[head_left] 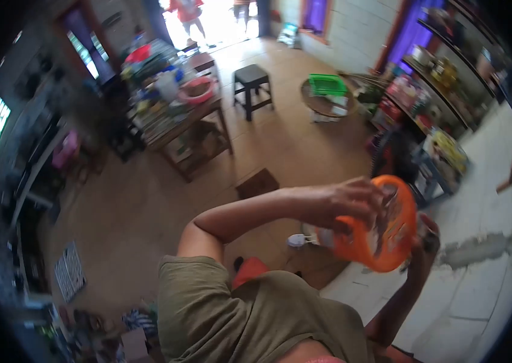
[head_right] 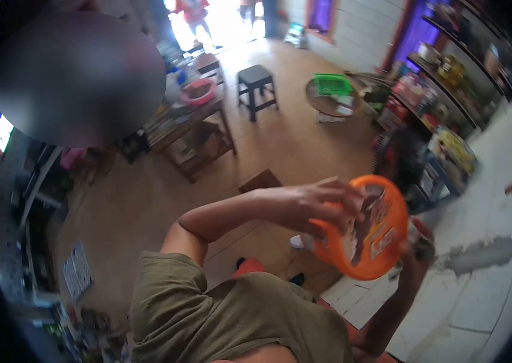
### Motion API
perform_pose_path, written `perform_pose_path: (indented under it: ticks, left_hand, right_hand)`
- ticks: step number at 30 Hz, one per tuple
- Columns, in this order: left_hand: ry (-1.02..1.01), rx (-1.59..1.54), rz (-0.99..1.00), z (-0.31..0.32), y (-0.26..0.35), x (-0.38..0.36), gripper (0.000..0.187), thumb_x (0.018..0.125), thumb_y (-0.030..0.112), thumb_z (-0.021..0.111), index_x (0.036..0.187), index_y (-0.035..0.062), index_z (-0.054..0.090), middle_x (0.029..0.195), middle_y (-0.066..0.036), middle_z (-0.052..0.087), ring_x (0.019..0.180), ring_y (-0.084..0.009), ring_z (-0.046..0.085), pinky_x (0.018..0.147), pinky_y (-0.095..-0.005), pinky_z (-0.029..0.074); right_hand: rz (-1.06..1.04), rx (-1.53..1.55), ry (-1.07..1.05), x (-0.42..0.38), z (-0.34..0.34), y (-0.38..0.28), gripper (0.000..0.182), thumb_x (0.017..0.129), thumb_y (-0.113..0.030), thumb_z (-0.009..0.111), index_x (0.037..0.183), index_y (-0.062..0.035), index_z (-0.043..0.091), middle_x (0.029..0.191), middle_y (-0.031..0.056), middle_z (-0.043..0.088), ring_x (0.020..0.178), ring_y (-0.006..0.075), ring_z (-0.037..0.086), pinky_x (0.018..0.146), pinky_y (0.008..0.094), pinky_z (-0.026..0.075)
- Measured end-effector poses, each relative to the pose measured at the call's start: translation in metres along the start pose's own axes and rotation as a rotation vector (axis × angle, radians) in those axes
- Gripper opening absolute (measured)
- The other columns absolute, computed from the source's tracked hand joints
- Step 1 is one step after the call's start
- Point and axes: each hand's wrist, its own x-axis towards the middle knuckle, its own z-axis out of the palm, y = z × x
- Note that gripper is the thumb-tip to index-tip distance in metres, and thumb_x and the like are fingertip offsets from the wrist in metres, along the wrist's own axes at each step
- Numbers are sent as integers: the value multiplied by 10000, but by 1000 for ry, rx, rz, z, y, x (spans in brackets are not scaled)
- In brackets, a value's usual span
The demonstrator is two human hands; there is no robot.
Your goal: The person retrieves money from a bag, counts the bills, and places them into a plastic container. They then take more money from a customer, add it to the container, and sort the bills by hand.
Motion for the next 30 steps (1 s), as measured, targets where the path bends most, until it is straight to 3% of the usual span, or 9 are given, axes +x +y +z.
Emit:
perform_pose_path:
  ticks: [5, 12, 15, 16, 17, 20, 22, 24, 30]
  left_hand:
    - [-97, -31, -401, -73, 84, -174, 311, 673, 94, 723, 951, 94, 584, 1305, -70, 449, 1290, -352, 312, 1056, -495, 310]
    - [76, 255, -882, -181, 278, -386, 377, 647, 131, 730, 984, 100, 565, 1352, -114, 385, 1319, -336, 269, 1074, -450, 299]
    - [207, 331, -1023, -214, 348, -457, 533, 663, 168, 767, 1147, 122, 551, 1440, -129, 298, 1354, -314, 231, 1093, -424, 264]
    - [595, 21, -972, -220, 364, -483, 582, 727, 257, 730, 1239, 113, 492, 1470, -125, 248, 1369, -297, 203, 1097, -421, 242]
    - [970, -291, -876, -222, 371, -508, 645, 792, 346, 693, 1331, 104, 434, 1501, -122, 197, 1384, -280, 175, 1101, -417, 220]
    - [1246, -442, -1022, -216, 362, -608, 732, 887, 548, 474, 1406, 57, 313, 1494, -113, 221, 1377, -248, 190, 1102, -402, 216]
    - [1274, -640, -1359, -192, 355, -689, 741, 925, 599, 240, 1356, 12, 374, 1322, -105, 469, 1203, -199, 450, 1031, -360, 346]
    - [1494, -793, -1291, -195, 338, -725, 713, 937, 573, 224, 1343, 12, 390, 1262, -83, 511, 1138, -175, 494, 984, -355, 399]
    - [1656, -734, -1194, -389, 287, -754, 574, 964, 451, 361, 1331, 10, 397, 1272, -70, 515, 1151, -205, 506, 1002, -344, 394]
  right_hand:
    - [-242, -156, -790, 22, 220, 40, 315, 739, -143, 717, 1009, -38, 595, 1034, 45, 556, 879, 104, 546, 781, 255, 448]
    - [157, 184, -1384, -97, 549, 41, 313, 834, -241, 687, 1063, -43, 610, 928, 25, 641, 871, 84, 571, 781, 254, 474]
    - [189, 234, -1591, -158, 645, 35, 326, 844, -240, 676, 1089, -34, 616, 920, 40, 655, 866, 90, 573, 789, 262, 474]
    - [182, 267, -1656, -177, 669, 35, 315, 851, -248, 667, 1076, -32, 620, 924, 41, 657, 867, 95, 575, 794, 269, 474]
    - [168, 297, -1717, -191, 690, 34, 305, 859, -255, 658, 1064, -31, 625, 928, 42, 659, 868, 100, 576, 800, 276, 474]
    - [236, 245, -1773, -218, 758, 22, 305, 872, -271, 638, 1060, -31, 624, 930, 39, 660, 877, 104, 573, 807, 291, 474]
    - [206, 268, -1787, -224, 810, 29, 302, 869, -276, 635, 1061, -43, 624, 937, 72, 667, 877, 147, 601, 800, 305, 478]
    - [-143, 167, -1850, -211, 848, 22, 301, 847, -268, 649, 1069, -66, 630, 927, 101, 667, 870, 216, 628, 798, 331, 485]
    - [-381, 312, -1916, -178, 1056, 6, 272, 813, -225, 666, 1044, -82, 647, 950, 94, 643, 874, 248, 626, 775, 337, 486]
